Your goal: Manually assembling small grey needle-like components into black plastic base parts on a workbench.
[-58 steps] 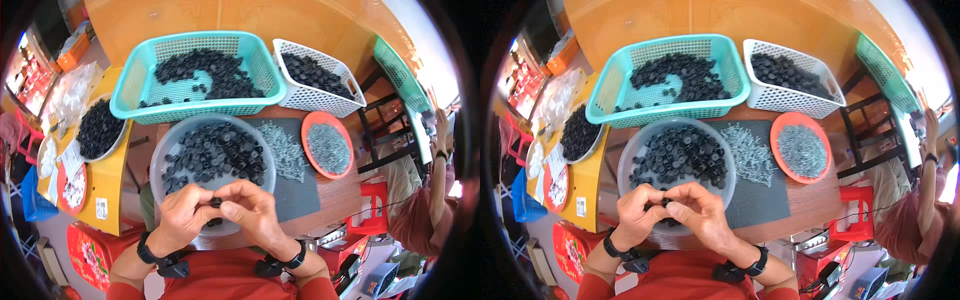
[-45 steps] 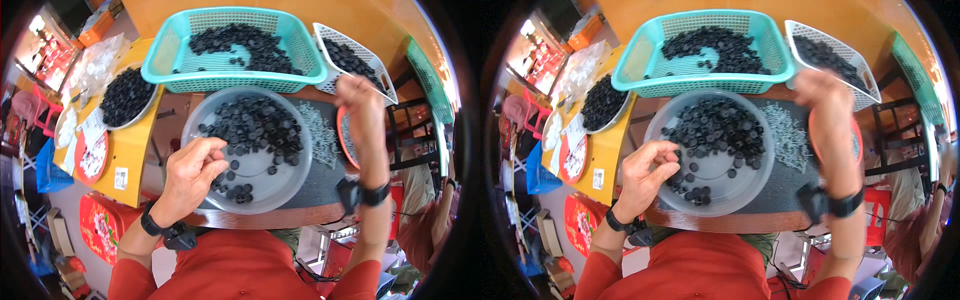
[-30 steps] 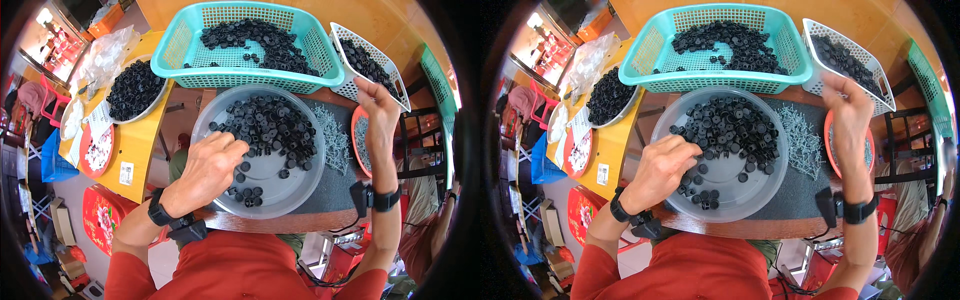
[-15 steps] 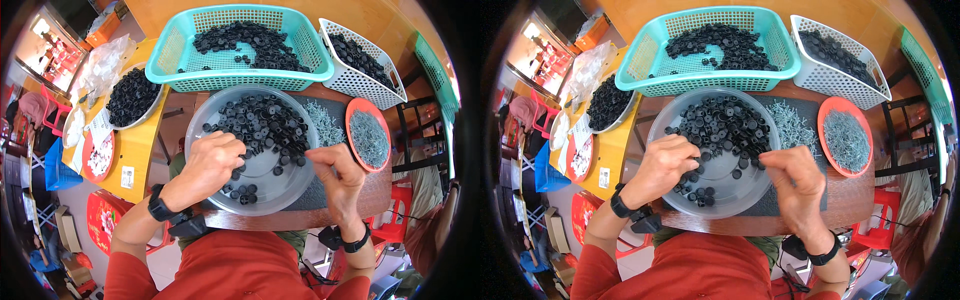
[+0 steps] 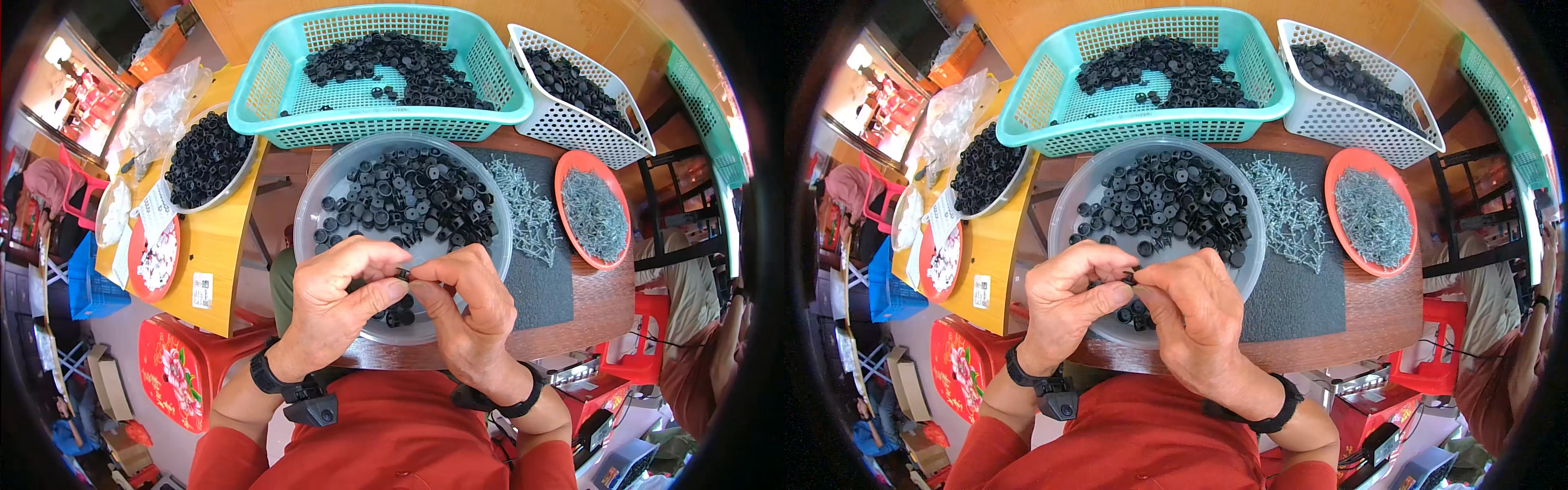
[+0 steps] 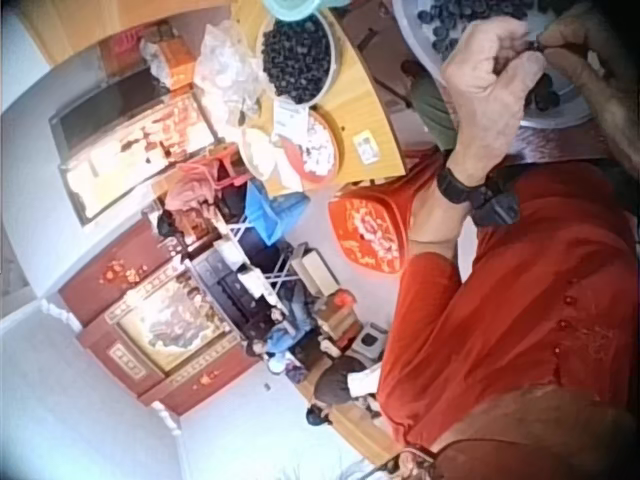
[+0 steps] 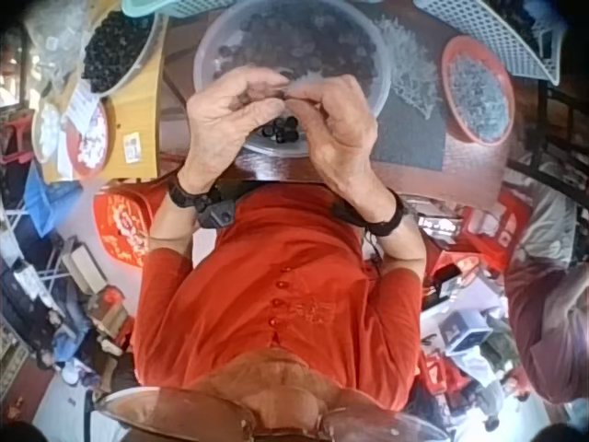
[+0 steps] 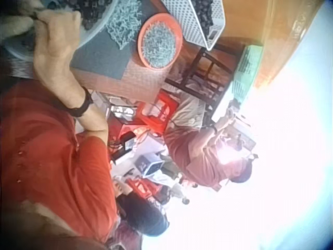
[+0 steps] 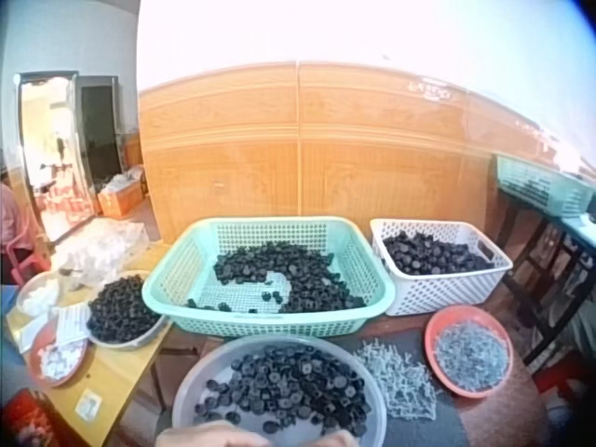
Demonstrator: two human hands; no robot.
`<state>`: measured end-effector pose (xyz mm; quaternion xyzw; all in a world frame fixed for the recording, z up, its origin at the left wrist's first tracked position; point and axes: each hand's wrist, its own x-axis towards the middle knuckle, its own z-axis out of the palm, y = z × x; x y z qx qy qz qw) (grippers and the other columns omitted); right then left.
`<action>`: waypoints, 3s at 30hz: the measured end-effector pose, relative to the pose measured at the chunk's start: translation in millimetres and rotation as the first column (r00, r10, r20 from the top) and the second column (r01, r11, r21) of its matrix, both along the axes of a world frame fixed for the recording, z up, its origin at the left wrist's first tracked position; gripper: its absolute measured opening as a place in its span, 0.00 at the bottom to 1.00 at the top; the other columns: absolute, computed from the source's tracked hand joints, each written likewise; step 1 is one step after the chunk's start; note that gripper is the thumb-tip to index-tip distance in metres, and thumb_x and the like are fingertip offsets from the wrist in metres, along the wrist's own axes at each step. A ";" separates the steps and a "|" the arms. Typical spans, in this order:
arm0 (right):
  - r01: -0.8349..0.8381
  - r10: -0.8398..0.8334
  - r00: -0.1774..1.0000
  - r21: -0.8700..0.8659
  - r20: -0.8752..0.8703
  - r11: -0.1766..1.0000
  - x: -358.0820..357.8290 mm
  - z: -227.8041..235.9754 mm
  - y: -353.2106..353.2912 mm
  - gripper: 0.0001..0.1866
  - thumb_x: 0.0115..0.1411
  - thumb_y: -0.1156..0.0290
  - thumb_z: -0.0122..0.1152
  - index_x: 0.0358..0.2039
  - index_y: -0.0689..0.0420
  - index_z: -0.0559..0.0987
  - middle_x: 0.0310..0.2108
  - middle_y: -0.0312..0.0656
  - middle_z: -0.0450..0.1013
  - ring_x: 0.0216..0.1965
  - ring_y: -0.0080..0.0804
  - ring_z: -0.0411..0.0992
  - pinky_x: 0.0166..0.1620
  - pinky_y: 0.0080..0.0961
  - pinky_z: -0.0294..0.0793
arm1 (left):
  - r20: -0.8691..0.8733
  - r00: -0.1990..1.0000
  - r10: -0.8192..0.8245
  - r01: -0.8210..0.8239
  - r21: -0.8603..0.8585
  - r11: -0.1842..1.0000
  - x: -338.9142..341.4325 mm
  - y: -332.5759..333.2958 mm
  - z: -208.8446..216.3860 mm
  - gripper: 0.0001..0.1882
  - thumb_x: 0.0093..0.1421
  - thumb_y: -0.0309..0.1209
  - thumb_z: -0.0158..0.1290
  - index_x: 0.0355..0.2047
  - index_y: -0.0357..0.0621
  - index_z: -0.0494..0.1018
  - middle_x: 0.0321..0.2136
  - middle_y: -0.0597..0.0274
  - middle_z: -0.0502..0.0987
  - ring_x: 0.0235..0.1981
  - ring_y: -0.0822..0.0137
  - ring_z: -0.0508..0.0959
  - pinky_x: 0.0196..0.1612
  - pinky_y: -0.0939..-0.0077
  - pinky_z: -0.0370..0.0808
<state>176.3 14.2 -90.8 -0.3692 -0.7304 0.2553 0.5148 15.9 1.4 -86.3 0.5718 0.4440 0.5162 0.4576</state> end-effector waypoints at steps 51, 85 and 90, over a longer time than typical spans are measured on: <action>0.339 -0.332 0.894 0.030 0.300 0.940 78.4 10.5 1.5 0.10 0.44 0.85 0.63 0.29 0.60 0.79 0.26 0.40 0.74 0.28 0.34 0.68 0.32 0.25 0.67 | 0.393 0.915 0.092 -0.019 -0.185 0.983 -0.4 -16.6 -10.9 0.11 0.50 0.18 0.59 0.35 0.33 0.74 0.30 0.62 0.75 0.31 0.74 0.75 0.37 0.83 0.73; 0.277 -0.345 0.771 0.205 0.536 0.939 119.6 -25.3 23.0 0.11 0.38 0.82 0.63 0.26 0.58 0.77 0.23 0.42 0.66 0.28 0.40 0.63 0.30 0.33 0.65 | 0.304 0.937 0.175 -0.105 -0.231 0.967 6.2 -14.2 -12.5 0.15 0.45 0.27 0.65 0.30 0.33 0.72 0.23 0.60 0.74 0.21 0.73 0.74 0.25 0.85 0.71; 0.214 -0.275 0.791 0.174 0.547 0.961 110.1 -23.9 22.7 0.10 0.38 0.79 0.64 0.26 0.59 0.77 0.23 0.42 0.65 0.27 0.40 0.62 0.29 0.33 0.64 | 0.343 0.929 0.142 -0.051 -0.263 0.964 0.7 -15.5 -12.1 0.12 0.46 0.20 0.63 0.31 0.32 0.73 0.26 0.62 0.75 0.27 0.73 0.76 0.33 0.84 0.73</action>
